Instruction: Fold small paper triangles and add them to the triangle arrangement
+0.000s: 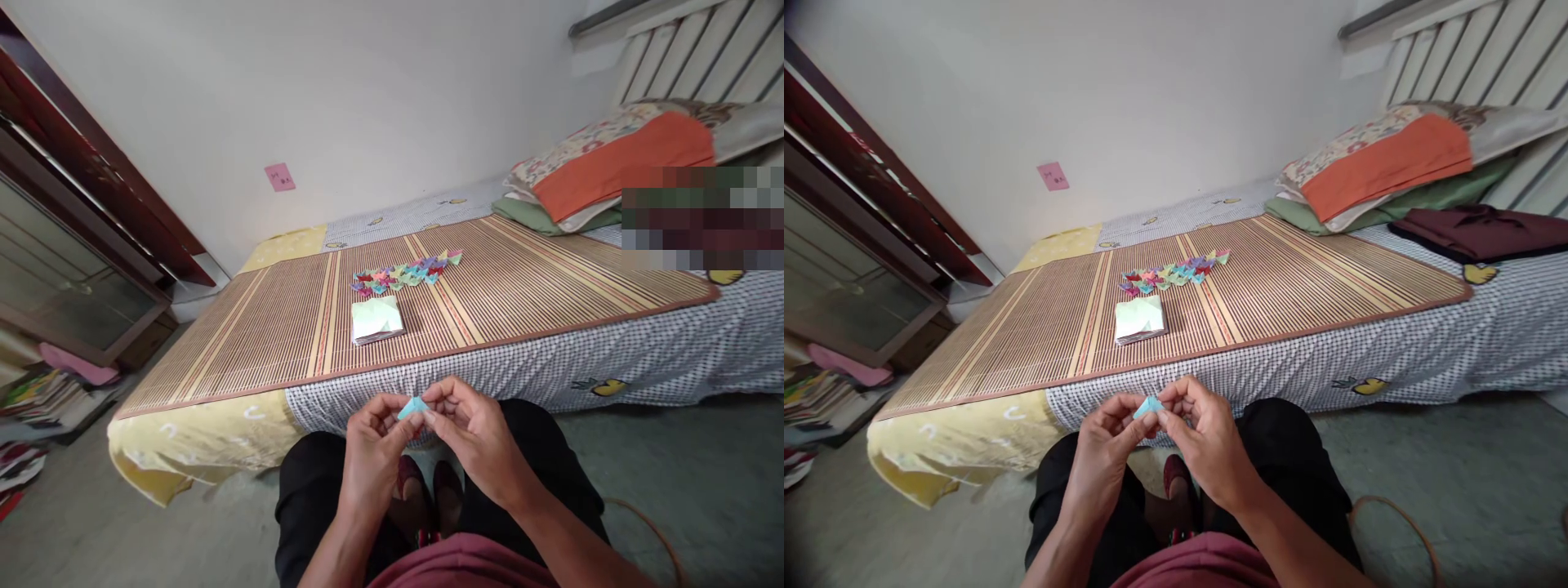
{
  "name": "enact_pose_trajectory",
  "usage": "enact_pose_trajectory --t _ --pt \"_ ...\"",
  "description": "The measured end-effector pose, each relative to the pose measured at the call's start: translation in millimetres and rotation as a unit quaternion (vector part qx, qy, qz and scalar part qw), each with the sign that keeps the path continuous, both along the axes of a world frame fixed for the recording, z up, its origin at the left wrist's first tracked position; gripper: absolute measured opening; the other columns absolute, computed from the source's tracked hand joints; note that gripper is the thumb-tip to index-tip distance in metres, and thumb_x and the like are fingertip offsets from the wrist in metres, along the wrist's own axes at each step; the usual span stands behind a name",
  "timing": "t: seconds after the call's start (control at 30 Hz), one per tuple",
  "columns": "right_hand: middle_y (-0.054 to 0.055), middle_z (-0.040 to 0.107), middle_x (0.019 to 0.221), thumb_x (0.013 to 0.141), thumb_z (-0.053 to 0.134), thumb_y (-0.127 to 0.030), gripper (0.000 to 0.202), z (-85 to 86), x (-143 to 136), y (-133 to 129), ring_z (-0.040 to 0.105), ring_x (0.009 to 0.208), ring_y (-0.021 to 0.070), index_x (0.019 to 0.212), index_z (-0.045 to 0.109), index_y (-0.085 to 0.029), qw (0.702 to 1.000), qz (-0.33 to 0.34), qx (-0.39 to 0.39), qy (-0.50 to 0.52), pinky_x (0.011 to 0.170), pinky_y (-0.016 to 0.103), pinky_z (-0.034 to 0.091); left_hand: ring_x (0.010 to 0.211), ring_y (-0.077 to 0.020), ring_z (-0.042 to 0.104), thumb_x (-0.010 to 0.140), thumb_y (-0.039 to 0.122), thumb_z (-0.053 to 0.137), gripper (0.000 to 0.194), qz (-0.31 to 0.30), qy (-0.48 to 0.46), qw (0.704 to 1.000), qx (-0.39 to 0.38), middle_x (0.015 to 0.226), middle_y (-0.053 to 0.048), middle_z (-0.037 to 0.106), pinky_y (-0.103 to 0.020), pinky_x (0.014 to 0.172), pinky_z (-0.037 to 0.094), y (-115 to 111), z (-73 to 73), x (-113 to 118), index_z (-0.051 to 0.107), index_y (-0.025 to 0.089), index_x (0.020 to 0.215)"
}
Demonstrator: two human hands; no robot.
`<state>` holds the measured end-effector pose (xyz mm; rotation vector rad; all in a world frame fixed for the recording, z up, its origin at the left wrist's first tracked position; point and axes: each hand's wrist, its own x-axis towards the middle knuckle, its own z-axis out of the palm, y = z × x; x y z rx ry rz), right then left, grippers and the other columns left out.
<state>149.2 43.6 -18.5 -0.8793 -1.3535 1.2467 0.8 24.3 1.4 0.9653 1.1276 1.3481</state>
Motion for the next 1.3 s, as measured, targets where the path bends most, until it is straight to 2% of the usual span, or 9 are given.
enact_pose_trajectory --t 0.17,0.27,0.37,0.6,0.7,0.83,0.93,1.07,1.3 --pt "0.004 0.07 0.082 0.094 0.067 -0.035 0.019 5.6 4.3 -2.0 0.07 0.076 0.0187 0.1 0.065 -0.017 0.999 0.023 0.005 -0.023 0.07 0.03 0.057 0.061 -0.0107 0.057 0.076 0.032 0.086 0.025 -0.01 0.009 1.0 0.003 0.063 0.0 0.067 -0.021 0.063 0.046 1.1 -2.8 -4.2 0.071 0.014 0.068" --pt "0.002 0.068 0.075 0.096 0.064 -0.033 0.018 10.6 7.5 -2.5 0.064 0.07 0.0158 0.089 0.066 -0.017 0.996 0.039 0.028 -0.074 0.065 0.027 0.05 0.061 -0.0102 0.055 0.077 0.029 0.085 0.023 -0.001 -0.009 1.0 0.001 0.062 0.001 0.065 -0.021 0.064 0.044 1.7 -4.9 -4.7 0.07 0.015 0.068" --pt "-0.001 0.061 0.067 0.099 0.059 -0.032 0.029 14.5 10.3 -2.8 0.054 0.063 0.0126 0.075 0.062 -0.018 0.992 0.046 0.064 -0.097 0.059 0.025 0.042 0.06 -0.0103 0.055 0.075 0.029 0.087 0.023 -0.012 -0.027 1.0 -0.01 0.061 0.0 0.066 -0.021 0.063 0.045 2.2 -4.9 -4.1 0.071 0.014 0.068" --pt "-0.002 0.053 0.068 0.099 0.058 -0.031 0.029 16.9 16.2 -5.3 0.05 0.065 0.0138 0.073 0.058 -0.019 0.992 0.029 0.086 -0.084 0.06 0.026 0.04 0.059 -0.0125 0.06 0.075 0.038 0.088 0.029 -0.07 -0.095 0.992 -0.035 0.065 -0.006 0.071 -0.023 0.061 0.048 -1.5 -0.1 -1.4 0.076 0.012 0.071" --pt "-0.002 0.054 0.069 0.099 0.056 -0.029 0.027 17.5 16.7 -7.0 0.049 0.066 0.0142 0.074 0.057 -0.02 0.99 0.04 0.092 -0.103 0.062 0.026 0.04 0.055 -0.0114 0.058 0.075 0.036 0.087 0.028 -0.051 -0.073 0.996 -0.023 0.062 -0.004 0.069 -0.022 0.059 0.047 -4.6 0.1 -0.5 0.074 0.012 0.069" --pt "-0.004 0.044 0.064 0.1 0.054 -0.029 0.032 19.5 15.9 -8.8 0.043 0.061 0.0128 0.07 0.048 -0.021 0.982 0.056 0.107 -0.144 0.058 0.026 0.035 0.054 -0.011 0.057 0.076 0.036 0.086 0.028 -0.032 -0.007 0.999 0.001 0.064 -0.004 0.07 -0.022 0.055 0.045 -9.2 -0.7 1.1 0.073 0.013 0.069" --pt "-0.004 0.045 0.066 0.101 0.052 -0.03 0.034 18.1 15.3 -9.3 0.044 0.063 0.0129 0.07 0.047 -0.021 0.979 0.055 0.122 -0.152 0.06 0.026 0.036 0.054 -0.011 0.056 0.077 0.039 0.085 0.03 -0.025 0.011 1.0 0.005 0.064 -0.004 0.069 -0.021 0.054 0.044 -11.9 -2.2 0.9 0.071 0.013 0.069" --pt "-0.004 0.045 0.065 0.101 0.054 -0.033 0.035 14.0 14.2 -9.9 0.044 0.062 0.0127 0.069 0.048 -0.021 0.982 0.067 0.103 -0.143 0.058 0.025 0.037 0.052 -0.01 0.054 0.08 0.04 0.083 0.032 -0.016 0.036 0.999 0.008 0.063 -0.001 0.066 -0.02 0.051 0.041 -13.0 -3.2 -2.5 0.068 0.015 0.069" --pt "-0.003 0.051 0.066 0.102 0.055 -0.041 0.036 21.2 13.9 -17.4 0.051 0.057 0.0128 0.071 0.051 -0.022 0.989 0.08 0.074 -0.104 0.05 0.023 0.043 0.059 -0.0121 0.059 0.081 0.038 0.084 0.027 -0.05 0.006 0.999 0.014 0.065 -0.002 0.067 -0.023 0.061 0.048 -19.7 4.0 -7.0 0.069 0.015 0.075"
